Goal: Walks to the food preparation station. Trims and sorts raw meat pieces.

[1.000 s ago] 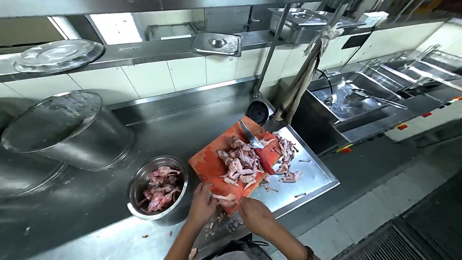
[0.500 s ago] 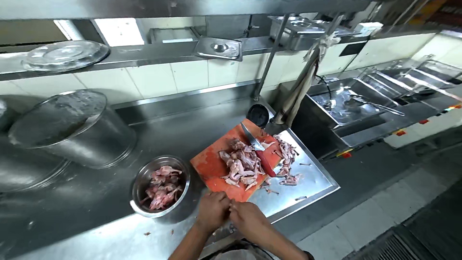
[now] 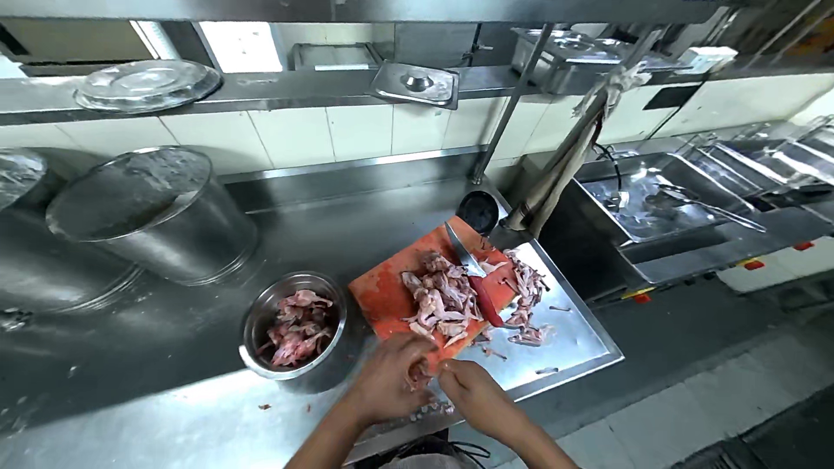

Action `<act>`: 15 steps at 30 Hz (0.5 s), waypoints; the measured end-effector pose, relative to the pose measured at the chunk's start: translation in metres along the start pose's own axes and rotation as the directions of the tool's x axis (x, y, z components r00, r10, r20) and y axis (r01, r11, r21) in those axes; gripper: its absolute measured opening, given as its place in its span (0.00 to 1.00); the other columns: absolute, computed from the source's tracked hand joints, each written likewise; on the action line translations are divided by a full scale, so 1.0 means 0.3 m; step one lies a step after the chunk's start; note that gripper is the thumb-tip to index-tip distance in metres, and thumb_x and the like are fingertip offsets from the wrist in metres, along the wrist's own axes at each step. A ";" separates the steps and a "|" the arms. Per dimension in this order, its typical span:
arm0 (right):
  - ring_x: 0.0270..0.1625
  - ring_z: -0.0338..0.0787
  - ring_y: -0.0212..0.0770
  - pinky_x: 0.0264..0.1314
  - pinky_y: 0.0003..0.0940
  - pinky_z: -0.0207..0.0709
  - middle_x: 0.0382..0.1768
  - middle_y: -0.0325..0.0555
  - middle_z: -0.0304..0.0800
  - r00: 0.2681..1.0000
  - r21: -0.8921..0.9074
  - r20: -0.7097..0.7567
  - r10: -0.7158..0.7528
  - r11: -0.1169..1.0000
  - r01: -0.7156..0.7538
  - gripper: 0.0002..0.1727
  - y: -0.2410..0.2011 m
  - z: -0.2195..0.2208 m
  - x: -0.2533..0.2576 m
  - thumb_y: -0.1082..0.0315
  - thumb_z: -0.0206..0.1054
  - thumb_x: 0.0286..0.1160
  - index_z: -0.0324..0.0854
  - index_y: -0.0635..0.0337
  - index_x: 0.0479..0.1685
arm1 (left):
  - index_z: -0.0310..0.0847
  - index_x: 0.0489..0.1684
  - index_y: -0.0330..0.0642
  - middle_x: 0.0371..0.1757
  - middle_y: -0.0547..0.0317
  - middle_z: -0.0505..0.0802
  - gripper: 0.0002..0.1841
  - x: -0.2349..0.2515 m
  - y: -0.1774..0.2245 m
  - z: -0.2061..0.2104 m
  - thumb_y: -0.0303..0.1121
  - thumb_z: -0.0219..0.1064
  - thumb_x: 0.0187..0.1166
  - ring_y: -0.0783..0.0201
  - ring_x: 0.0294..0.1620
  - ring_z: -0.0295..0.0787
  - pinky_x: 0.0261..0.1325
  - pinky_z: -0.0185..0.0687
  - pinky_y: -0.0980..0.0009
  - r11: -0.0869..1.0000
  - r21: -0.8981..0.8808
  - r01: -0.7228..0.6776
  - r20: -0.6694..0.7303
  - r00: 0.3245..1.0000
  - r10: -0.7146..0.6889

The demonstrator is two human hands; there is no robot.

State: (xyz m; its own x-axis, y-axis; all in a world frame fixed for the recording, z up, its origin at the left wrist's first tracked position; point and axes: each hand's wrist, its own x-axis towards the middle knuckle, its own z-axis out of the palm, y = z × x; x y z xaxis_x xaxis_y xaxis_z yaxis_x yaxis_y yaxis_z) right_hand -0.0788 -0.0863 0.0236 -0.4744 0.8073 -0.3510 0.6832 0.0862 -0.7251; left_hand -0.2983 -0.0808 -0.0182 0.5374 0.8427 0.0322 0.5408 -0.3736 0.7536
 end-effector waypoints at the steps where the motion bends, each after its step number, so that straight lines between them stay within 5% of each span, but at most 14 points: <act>1: 0.36 0.85 0.46 0.44 0.51 0.77 0.28 0.49 0.82 0.999 0.022 0.009 -0.035 0.999 0.035 0.23 0.000 0.004 0.009 0.56 0.47 0.89 0.82 0.61 0.34 | 0.89 0.57 0.46 0.60 0.54 0.92 0.20 0.014 0.007 0.033 0.47 0.74 0.73 0.55 0.67 0.86 0.75 0.78 0.49 0.999 -0.023 -0.029 -0.003 1.000 0.029; 3: 0.34 0.82 0.41 0.42 0.46 0.75 0.26 0.45 0.79 0.997 0.130 0.013 -0.078 0.989 0.075 0.23 0.009 0.014 0.021 0.56 0.47 0.89 0.81 0.59 0.32 | 0.91 0.37 0.39 0.44 0.52 0.94 0.15 0.024 -0.014 0.082 0.43 0.67 0.78 0.54 0.53 0.91 0.63 0.83 0.49 0.997 -0.079 -0.004 0.004 1.000 0.004; 5: 0.24 0.73 0.31 0.29 0.33 0.69 0.22 0.34 0.72 0.999 0.367 0.021 -0.034 0.930 0.024 0.19 0.021 0.029 0.022 0.58 0.47 0.87 0.81 0.54 0.33 | 0.88 0.32 0.34 0.37 0.48 0.93 0.14 0.002 -0.065 0.104 0.38 0.71 0.74 0.53 0.44 0.91 0.53 0.85 0.50 0.969 -0.231 0.086 -0.050 0.994 -0.100; 9: 0.16 0.60 0.24 0.17 0.23 0.56 0.18 0.25 0.64 0.995 0.701 0.066 0.080 0.705 -0.103 0.15 0.002 0.051 0.012 0.58 0.45 0.83 0.73 0.44 0.29 | 0.90 0.34 0.35 0.32 0.53 0.92 0.12 -0.076 -0.121 0.100 0.37 0.69 0.71 0.62 0.34 0.89 0.46 0.86 0.55 0.837 -0.454 0.307 -0.107 0.913 -0.393; 13: 0.17 0.63 0.26 0.19 0.24 0.61 0.19 0.27 0.66 0.995 0.720 -0.056 0.079 0.693 -0.014 0.14 0.004 0.125 0.066 0.60 0.44 0.85 0.72 0.48 0.33 | 0.88 0.49 0.39 0.37 0.59 0.93 0.17 -0.100 -0.073 0.133 0.45 0.68 0.81 0.68 0.37 0.89 0.48 0.87 0.63 0.653 -0.658 0.374 -0.071 0.833 -0.549; 15: 0.18 0.65 0.28 0.20 0.28 0.65 0.20 0.29 0.67 0.984 0.676 -0.164 0.066 0.734 0.063 0.14 0.021 0.155 0.116 0.61 0.45 0.86 0.75 0.53 0.39 | 0.84 0.50 0.40 0.32 0.61 0.85 0.19 -0.112 -0.054 0.166 0.48 0.62 0.85 0.68 0.28 0.79 0.36 0.78 0.66 0.585 -0.719 0.375 -0.038 0.820 -0.572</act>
State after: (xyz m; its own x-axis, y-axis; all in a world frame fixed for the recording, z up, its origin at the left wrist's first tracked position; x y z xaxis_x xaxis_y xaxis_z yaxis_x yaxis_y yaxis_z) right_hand -0.1167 -0.0849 -0.0206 -0.3310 0.8959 -0.2965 0.0961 -0.2805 -0.9550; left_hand -0.2928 -0.1226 -0.0642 0.1067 0.9189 -0.3797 0.0532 0.3761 0.9251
